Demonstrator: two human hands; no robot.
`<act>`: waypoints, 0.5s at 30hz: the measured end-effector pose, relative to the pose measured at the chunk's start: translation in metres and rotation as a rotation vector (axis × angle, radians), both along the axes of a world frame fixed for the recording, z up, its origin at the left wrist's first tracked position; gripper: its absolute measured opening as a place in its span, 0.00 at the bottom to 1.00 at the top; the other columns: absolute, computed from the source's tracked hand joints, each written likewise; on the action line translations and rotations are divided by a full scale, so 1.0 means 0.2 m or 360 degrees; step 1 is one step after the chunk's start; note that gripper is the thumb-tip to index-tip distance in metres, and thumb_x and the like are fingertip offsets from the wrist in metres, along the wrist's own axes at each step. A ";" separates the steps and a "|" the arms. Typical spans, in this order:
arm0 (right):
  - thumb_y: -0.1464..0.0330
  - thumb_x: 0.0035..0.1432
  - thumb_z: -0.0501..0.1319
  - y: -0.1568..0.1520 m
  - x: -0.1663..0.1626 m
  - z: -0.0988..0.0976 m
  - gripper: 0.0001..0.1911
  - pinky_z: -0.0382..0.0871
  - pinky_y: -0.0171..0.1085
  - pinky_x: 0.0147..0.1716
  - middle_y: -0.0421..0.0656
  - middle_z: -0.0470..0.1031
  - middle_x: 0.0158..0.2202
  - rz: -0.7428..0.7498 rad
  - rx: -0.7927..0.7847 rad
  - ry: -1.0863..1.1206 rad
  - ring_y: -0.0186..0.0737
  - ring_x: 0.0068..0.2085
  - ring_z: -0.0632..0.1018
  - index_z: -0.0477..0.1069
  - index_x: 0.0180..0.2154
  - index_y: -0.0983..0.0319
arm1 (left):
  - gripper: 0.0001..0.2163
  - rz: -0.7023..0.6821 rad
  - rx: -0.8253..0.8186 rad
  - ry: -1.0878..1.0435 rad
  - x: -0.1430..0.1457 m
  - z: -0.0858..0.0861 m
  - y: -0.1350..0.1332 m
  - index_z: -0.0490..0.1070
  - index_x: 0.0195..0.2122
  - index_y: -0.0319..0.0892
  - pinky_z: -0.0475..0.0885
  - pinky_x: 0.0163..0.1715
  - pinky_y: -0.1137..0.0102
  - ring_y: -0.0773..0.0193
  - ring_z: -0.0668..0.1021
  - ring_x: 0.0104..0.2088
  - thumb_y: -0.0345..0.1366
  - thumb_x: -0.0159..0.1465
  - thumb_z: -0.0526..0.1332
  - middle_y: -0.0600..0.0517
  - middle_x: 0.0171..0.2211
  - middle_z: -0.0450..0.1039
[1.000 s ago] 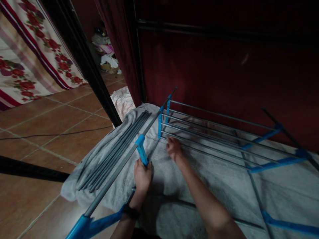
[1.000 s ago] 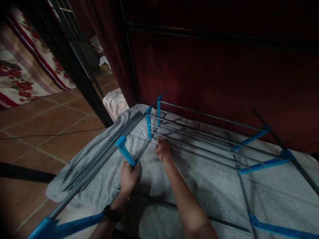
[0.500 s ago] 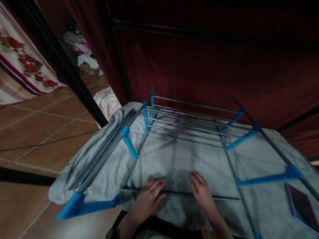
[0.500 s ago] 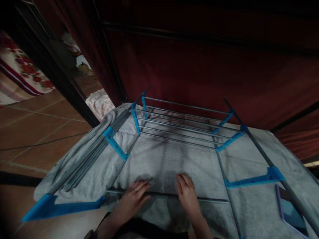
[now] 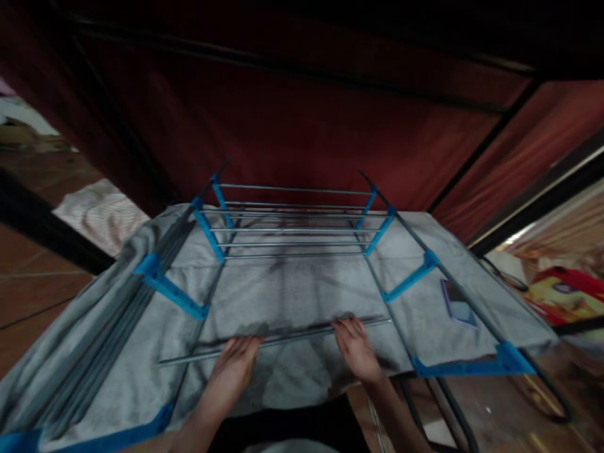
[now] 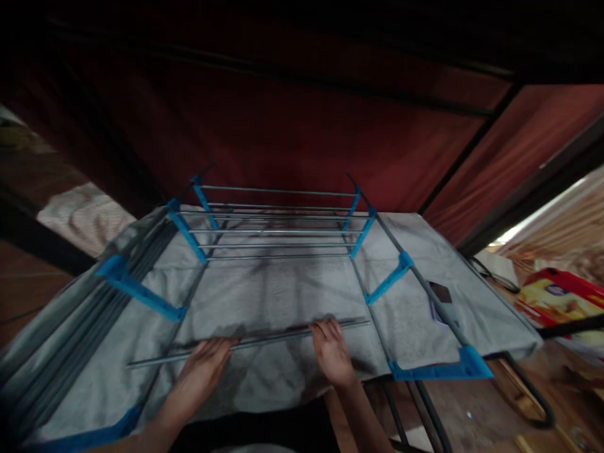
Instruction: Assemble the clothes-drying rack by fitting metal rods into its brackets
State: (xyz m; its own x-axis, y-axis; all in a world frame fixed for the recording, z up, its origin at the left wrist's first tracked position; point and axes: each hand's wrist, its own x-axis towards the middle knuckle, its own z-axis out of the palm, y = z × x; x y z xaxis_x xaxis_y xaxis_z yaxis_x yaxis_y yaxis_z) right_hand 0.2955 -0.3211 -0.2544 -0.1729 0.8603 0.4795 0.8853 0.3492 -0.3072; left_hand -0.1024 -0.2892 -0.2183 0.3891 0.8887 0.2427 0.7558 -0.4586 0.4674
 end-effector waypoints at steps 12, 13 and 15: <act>0.37 0.61 0.74 0.04 0.11 0.06 0.36 0.82 0.60 0.68 0.53 0.82 0.61 -0.1233 0.0130 0.1930 0.60 0.65 0.83 0.78 0.58 0.53 | 0.17 -0.0059 0.0399 -0.0064 -0.03 -0.05 0.17 0.87 0.57 0.51 0.85 0.46 0.57 0.49 0.94 0.44 0.42 0.84 0.56 0.49 0.45 0.94; 0.35 0.54 0.76 0.05 0.13 0.06 0.37 0.86 0.58 0.61 0.50 0.84 0.55 -0.1249 0.0074 0.2146 0.58 0.58 0.85 0.78 0.54 0.52 | 0.17 -0.0054 0.0391 -0.0054 -0.01 -0.05 0.18 0.87 0.56 0.51 0.85 0.47 0.56 0.49 0.94 0.44 0.42 0.84 0.56 0.48 0.45 0.94; 0.35 0.44 0.81 0.08 0.17 0.07 0.38 0.88 0.53 0.48 0.44 0.84 0.44 -0.1198 -0.0048 0.2414 0.52 0.45 0.85 0.77 0.46 0.51 | 0.18 -0.0058 0.0374 -0.0036 0.02 -0.06 0.19 0.88 0.55 0.51 0.85 0.47 0.56 0.48 0.94 0.44 0.41 0.83 0.56 0.48 0.45 0.94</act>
State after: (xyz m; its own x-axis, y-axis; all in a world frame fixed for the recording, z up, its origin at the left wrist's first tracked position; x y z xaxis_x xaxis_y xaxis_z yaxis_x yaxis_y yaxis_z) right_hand 0.3299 -0.3051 -0.2401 0.8157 0.5428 -0.1998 -0.2361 -0.0029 -0.9717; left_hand -0.0986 -0.2511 -0.2304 0.4122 0.7922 0.4501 0.7274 -0.5836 0.3611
